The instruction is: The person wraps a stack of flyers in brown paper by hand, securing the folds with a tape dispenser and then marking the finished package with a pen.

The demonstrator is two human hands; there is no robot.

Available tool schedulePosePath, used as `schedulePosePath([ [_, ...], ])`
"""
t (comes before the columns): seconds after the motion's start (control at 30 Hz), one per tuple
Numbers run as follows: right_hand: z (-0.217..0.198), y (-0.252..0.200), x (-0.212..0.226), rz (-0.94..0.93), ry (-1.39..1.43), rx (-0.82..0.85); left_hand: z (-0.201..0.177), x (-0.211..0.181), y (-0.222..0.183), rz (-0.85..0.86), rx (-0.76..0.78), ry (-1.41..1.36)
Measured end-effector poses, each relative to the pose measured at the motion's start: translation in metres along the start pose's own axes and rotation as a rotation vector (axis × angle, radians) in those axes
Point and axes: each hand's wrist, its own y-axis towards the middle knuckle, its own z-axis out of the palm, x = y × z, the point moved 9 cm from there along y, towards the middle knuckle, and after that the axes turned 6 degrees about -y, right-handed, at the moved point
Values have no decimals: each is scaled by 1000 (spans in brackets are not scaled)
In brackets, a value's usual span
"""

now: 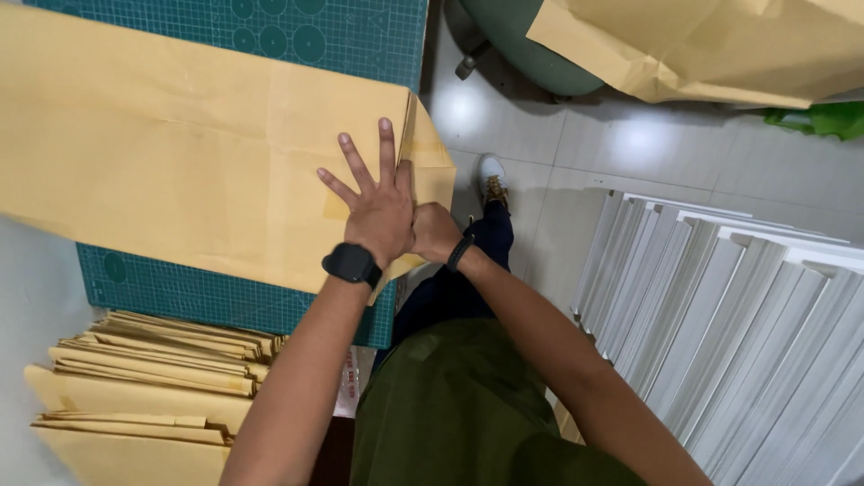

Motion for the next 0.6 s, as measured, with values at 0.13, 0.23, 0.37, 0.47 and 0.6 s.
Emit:
schedulePosePath([
  [0.13,-7,5,17,-58,-21,27,-2,0,-1,9,113,-45],
  [0.23,-9,5,25,-91,-31,43,4,1,0,14,155,-21],
  [0.37,-6,4,12,-57,-82,94,9,2,1,19,177,23],
  [0.47,-6,-2,1,-35,-72,45,15,4,3,15,174,15],
  [0.6,-26,-38,3,-49,73,-248,8,0,-1,7,214,12],
])
